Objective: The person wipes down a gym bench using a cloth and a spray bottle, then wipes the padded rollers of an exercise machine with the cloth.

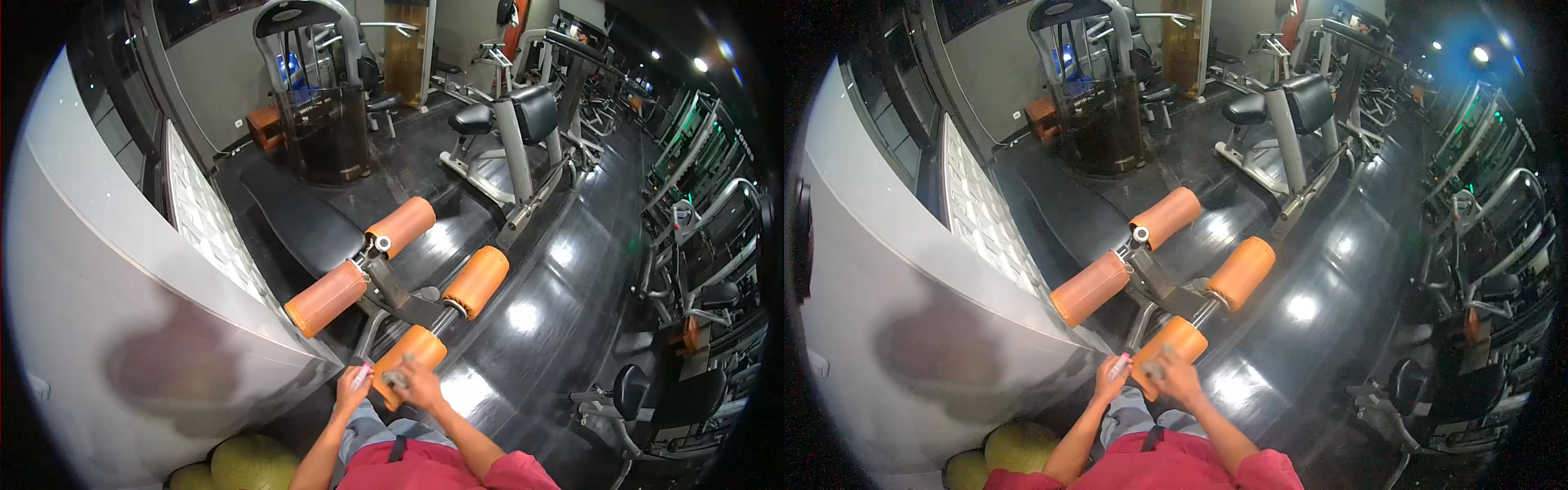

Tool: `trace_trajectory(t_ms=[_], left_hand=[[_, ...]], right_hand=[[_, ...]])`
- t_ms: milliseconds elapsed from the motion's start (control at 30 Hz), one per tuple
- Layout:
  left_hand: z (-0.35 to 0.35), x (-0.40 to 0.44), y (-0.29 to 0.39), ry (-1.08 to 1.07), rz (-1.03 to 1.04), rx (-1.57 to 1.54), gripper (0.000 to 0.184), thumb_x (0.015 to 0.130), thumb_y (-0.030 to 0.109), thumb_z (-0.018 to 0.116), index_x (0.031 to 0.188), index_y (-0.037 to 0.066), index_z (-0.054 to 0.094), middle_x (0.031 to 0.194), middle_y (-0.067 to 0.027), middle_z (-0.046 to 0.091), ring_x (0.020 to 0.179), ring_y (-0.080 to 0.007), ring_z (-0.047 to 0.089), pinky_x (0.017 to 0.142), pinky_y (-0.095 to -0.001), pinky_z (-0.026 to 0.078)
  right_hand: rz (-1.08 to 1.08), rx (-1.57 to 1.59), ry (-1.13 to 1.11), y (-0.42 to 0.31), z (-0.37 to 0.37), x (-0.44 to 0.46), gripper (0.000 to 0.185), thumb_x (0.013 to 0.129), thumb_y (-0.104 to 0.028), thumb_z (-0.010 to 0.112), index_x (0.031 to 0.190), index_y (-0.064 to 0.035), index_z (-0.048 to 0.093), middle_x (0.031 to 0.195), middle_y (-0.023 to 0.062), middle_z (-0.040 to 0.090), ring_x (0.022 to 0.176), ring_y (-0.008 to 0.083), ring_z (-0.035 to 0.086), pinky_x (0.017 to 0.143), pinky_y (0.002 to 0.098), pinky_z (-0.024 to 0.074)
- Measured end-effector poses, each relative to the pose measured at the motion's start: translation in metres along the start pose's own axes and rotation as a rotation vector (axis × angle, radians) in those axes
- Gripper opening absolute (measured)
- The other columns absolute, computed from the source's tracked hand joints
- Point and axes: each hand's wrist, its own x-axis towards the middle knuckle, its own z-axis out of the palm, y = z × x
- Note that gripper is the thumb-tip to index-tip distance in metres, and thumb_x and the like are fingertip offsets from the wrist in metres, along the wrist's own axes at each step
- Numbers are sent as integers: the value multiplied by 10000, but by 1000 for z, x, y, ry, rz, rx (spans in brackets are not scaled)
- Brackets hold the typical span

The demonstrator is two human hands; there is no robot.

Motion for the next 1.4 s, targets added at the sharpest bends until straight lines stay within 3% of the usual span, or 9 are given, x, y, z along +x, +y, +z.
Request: trace_trajectory(t_ms=[100, 267, 533, 567, 800, 933, 1067, 1267, 1400], left_hand=[[7, -17, 33, -9, 273, 194, 318, 775, 155, 839, 1026, 4, 716, 1033, -155, 703, 971, -314, 691, 867, -384, 534], [30, -34, 30, 129, 258, 189, 449, 706, 162, 890, 1082, 8, 699, 1065, -163, 704, 1002, -325, 689, 886, -390, 528], [23, -22, 7, 59, -23, 118, 404, 754, 157, 835, 1115, 50, 690, 1035, -169, 718, 982, -352, 697, 855, -391, 530], [21, -21, 2, 47, -32, 69, 368, 793, 125, 813, 1134, 56, 694, 982, -98, 728, 929, -148, 681, 842, -318, 518], [16, -15, 20, 35, -102, 61, 385, 789, 175, 824, 1133, 60, 695, 1009, -129, 739, 934, -208, 705, 857, -337, 521], [15, -9, 16, 13, -239, -36, 373, 819, 194, 822, 1140, 46, 699, 1002, -77, 743, 870, -132, 682, 747, -301, 536], [11, 3, 1, -15, -408, -151, 374, 854, 221, 805, 1179, 64, 707, 984, -34, 742, 813, -84, 662, 632, -266, 524], [0, 22, -16, -136, -355, 148, 387, 843, 256, 811, 1171, 70, 722, 997, -72, 763, 804, -141, 696, 713, -304, 545], [-4, 25, -23, -69, -355, -32, 378, 819, 235, 818, 1144, 67, 724, 1025, -100, 758, 838, -162, 707, 761, -314, 548]], right_hand=[[91, -51, 239, 25, -46, 21, 457, 723, -200, 763, 1172, -187, 679, 1118, 91, 652, 1033, 327, 643, 872, 420, 556], [218, -29, 272, 48, -54, 29, 366, 750, -188, 748, 1110, -146, 697, 1058, 104, 650, 993, 344, 636, 861, 445, 539], [65, 85, -61, -16, 1, -19, 456, 742, -235, 759, 1185, -190, 657, 1197, 101, 626, 1075, 357, 636, 881, 451, 551], [4, 71, -125, -17, 2, -20, 468, 740, -238, 762, 1193, -192, 651, 1224, 99, 615, 1075, 357, 637, 880, 454, 553], [197, -51, 174, 48, -49, 21, 400, 741, -180, 744, 1133, -131, 685, 1132, 129, 633, 1028, 365, 636, 881, 456, 539], [237, -6, 305, 40, -33, 23, 351, 774, -165, 736, 1113, -88, 681, 1122, 130, 634, 1040, 357, 616, 891, 453, 520], [180, 52, 77, -19, 2, 2, 436, 751, -172, 761, 1171, -131, 652, 1166, 133, 642, 1088, 361, 620, 936, 460, 526], [13, 31, -125, -28, 1, 0, 459, 746, -190, 761, 1189, -151, 646, 1190, 105, 610, 1086, 376, 607, 945, 452, 531], [199, -86, 207, 26, -25, 28, 458, 732, -129, 746, 1182, -155, 665, 1145, 103, 618, 1050, 348, 619, 891, 444, 541]])
